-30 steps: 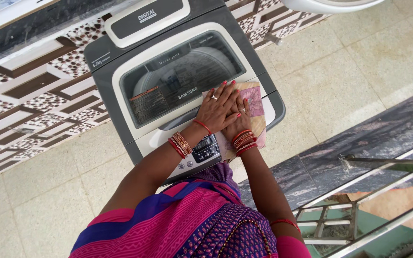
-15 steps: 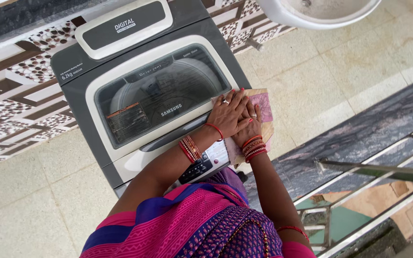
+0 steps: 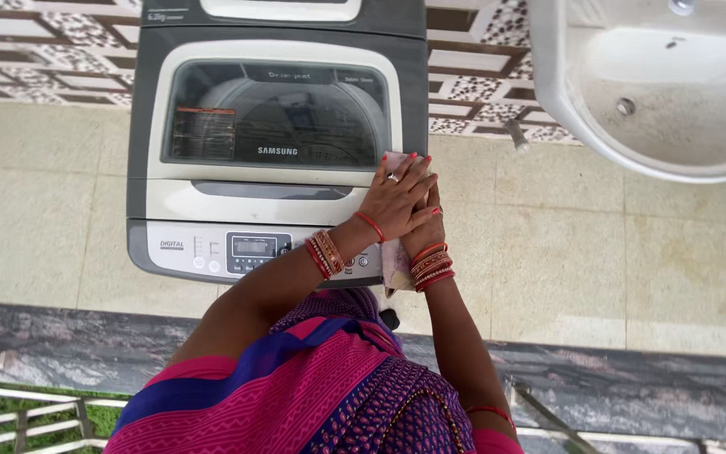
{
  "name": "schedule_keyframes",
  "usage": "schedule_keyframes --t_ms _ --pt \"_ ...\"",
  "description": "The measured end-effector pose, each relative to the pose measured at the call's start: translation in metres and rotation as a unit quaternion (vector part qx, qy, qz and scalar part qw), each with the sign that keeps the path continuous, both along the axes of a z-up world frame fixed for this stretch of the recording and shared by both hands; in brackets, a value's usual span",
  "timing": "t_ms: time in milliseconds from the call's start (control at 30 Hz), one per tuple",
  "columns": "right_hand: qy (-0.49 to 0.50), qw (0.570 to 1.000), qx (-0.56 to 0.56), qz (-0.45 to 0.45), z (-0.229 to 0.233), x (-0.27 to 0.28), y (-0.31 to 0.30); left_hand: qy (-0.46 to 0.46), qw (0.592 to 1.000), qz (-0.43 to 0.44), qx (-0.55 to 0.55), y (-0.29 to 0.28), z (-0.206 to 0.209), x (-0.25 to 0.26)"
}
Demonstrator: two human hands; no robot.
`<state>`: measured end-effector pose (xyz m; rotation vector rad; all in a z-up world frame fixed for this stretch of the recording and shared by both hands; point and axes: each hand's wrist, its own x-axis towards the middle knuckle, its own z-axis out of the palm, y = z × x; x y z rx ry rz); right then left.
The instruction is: The person wipes the top, control panel, and sides of a washing machine using a cloth.
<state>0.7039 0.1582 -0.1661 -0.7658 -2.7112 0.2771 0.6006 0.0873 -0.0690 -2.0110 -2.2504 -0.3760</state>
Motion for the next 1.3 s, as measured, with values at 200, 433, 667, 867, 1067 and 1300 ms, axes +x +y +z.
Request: schedule_keyframes --t_ms 200,433,667,867,1067,1300 --pt "0.144 0.967 -0.210 -0.021 0.039 0.004 -0.002 0.014 0.992 0.112 -0.049 -0.040 0.017 -0.017" --pt "0.114 0.963 -0.244 -0.018 0.063 -0.014 0.015 0.004 0.994 0.100 -0.053 -0.039 0.004 -0.027" --pt "0.159 0.965 -0.209 0.016 0.068 -0.068 0.071 0.000 0.997 0.076 -0.030 -0.041 0.018 -0.028" --pt "0.178 0.967 -0.164 0.082 0.067 -0.131 0.147 0.028 0.983 0.177 -0.043 0.028 0.026 -0.034" --pt "0.254 0.937 -0.184 0.155 0.063 -0.190 0.216 0.030 0.965 0.256 -0.047 0.094 0.022 -0.049" --pt "0.358 0.873 -0.293 0.153 0.026 -0.240 0.264 -0.054 0.963 0.254 -0.069 0.127 0.022 -0.057"
